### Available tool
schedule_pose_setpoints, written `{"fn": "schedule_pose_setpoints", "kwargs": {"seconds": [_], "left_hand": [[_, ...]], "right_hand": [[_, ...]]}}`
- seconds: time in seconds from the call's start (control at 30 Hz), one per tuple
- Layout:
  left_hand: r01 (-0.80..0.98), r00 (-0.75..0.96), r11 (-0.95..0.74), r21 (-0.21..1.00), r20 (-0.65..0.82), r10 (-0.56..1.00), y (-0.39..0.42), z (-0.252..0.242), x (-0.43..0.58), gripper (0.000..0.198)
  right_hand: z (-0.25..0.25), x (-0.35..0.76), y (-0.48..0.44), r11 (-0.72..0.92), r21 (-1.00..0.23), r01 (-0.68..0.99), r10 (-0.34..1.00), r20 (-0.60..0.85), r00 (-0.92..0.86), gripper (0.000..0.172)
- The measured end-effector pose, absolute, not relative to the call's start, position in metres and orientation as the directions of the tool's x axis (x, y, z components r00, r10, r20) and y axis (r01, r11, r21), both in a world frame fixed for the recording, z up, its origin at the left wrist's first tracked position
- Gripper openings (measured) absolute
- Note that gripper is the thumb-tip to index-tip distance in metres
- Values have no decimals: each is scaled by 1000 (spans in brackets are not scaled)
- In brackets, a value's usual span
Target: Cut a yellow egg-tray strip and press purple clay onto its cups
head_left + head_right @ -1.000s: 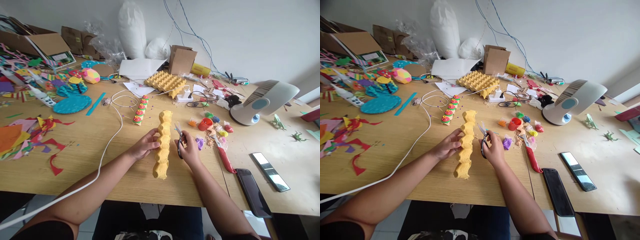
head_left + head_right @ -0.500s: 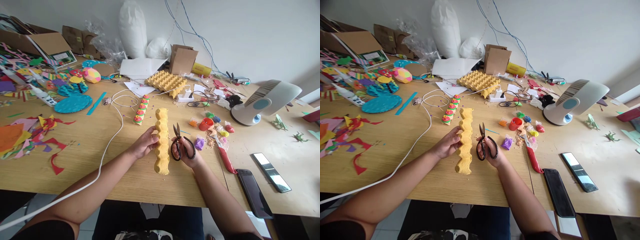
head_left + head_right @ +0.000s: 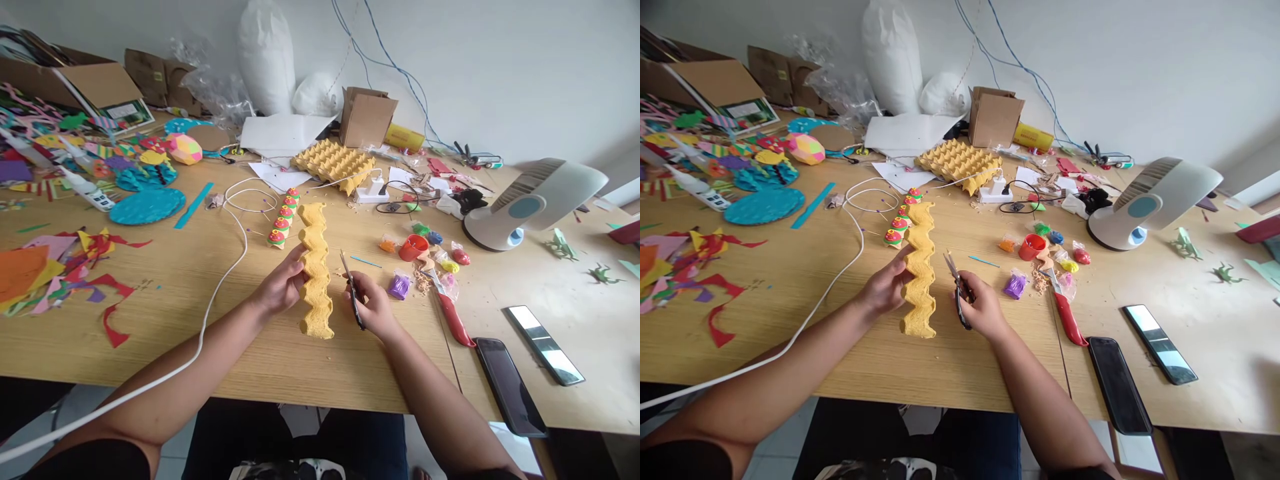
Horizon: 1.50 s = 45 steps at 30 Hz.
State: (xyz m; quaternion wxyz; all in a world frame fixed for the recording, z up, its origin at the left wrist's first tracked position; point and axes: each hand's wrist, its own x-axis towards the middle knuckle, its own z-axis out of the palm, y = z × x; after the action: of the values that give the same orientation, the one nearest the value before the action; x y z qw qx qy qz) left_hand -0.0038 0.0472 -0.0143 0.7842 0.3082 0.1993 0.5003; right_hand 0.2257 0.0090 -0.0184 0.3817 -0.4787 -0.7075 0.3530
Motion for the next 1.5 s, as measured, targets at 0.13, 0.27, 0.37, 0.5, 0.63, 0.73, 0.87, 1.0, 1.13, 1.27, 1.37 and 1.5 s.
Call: {"fn": "schedule_pose_setpoints", "kwargs": {"seconds": [0.13,0.27,0.37,0.5,0.63,0.73,0.87,1.0,1.13,1.27,1.37,1.5], "left_hand": [[-669,436,351,655,-37,899,48,-16,-7,61],[-696,416,343,631,-36,909,49,-15,-10,61],[-728,388,342,594,-54,920,52,-15,-17,58],[-757,384,362,544,-78,920,56,-15,-26,47],[-727,390,359,586,-77,917,56,-14,-27,39],[-710,395,353,609,-71,916,55,-14,-25,38],[-714,397,346,608,-55,916,55,-14,-25,41],[-713,400,340,613,-42,915,57,-14,-25,39],[-709,409,331,623,-19,912,57,-15,-26,40],[-707,415,331,625,-11,910,57,-16,-26,45],[-726,399,327,605,-17,917,57,-16,-25,43],[-729,406,340,594,-26,914,57,-15,-25,42]], "right_hand": [[-15,230,6,456,-781,426,866,280,-414,32],[-11,231,3,589,-711,385,762,329,-558,31],[-12,229,3,624,-682,380,724,322,-610,31],[-15,229,5,623,-669,405,731,315,-605,31],[-18,230,6,605,-686,405,745,308,-591,32],[-20,230,7,598,-694,400,741,288,-607,33],[-23,228,6,599,-697,395,740,292,-606,35],[-24,228,6,574,-714,401,753,267,-602,34],[-24,227,6,556,-734,391,757,254,-601,35],[-23,227,6,558,-741,373,754,266,-600,33],[-24,227,6,569,-734,371,751,279,-598,33],[-25,227,7,579,-716,390,753,286,-592,33]]}}
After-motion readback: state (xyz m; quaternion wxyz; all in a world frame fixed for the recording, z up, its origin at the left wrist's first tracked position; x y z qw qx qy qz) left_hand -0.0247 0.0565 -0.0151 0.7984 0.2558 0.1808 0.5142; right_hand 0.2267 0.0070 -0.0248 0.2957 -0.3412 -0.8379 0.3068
